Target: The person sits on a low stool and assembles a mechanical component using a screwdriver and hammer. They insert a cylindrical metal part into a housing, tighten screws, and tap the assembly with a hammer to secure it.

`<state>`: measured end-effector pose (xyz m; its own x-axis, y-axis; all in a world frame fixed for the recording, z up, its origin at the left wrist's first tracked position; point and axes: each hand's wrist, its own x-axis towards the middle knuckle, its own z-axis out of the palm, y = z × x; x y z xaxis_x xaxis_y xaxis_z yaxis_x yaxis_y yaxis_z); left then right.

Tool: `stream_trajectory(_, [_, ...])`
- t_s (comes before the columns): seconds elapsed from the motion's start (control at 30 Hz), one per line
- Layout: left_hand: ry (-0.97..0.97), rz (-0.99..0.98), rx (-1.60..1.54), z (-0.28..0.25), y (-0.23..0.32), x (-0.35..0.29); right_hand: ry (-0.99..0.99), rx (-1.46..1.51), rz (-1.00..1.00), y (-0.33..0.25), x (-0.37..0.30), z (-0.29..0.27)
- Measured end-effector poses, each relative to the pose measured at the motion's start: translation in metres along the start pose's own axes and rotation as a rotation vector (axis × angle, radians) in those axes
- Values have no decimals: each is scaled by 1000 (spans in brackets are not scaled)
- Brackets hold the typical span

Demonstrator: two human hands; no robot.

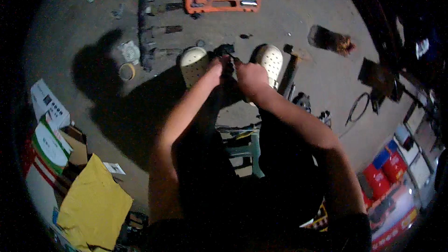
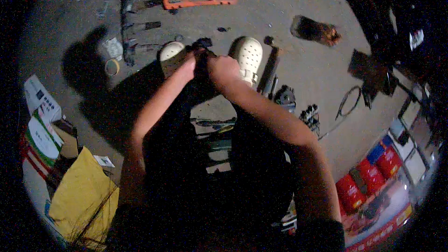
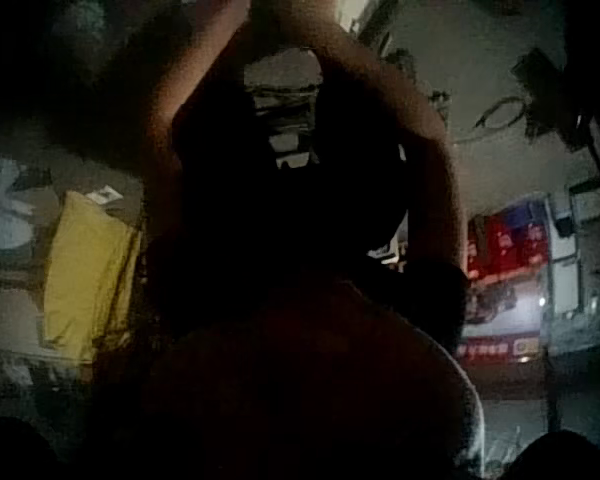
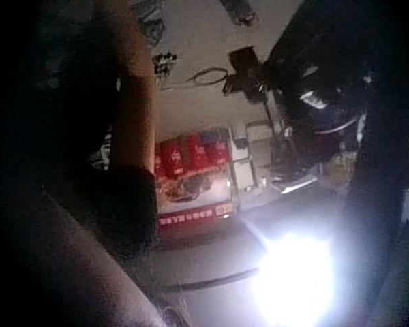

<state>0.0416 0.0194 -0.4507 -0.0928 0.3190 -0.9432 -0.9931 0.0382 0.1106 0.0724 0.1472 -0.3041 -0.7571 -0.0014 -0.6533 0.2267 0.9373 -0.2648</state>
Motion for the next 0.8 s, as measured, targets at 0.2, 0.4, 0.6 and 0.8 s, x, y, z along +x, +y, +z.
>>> stream_trajectory(0.2, [37, 4, -117, 16, 9, -5, 101, 179, 122, 7, 5, 8])
stream_trajectory(0.4, [-1, -1, -153, 0, -8, 23, 108, 141, 96, -1, 6, 4])
stream_trajectory(0.6, [30, -126, 178, 9, 6, 27, 10, 0, 57, -16, 6, -5])
stream_trajectory(0.8, [-85, 401, 370, -20, -11, 34, -33, 216, 267, -22, 14, -17])
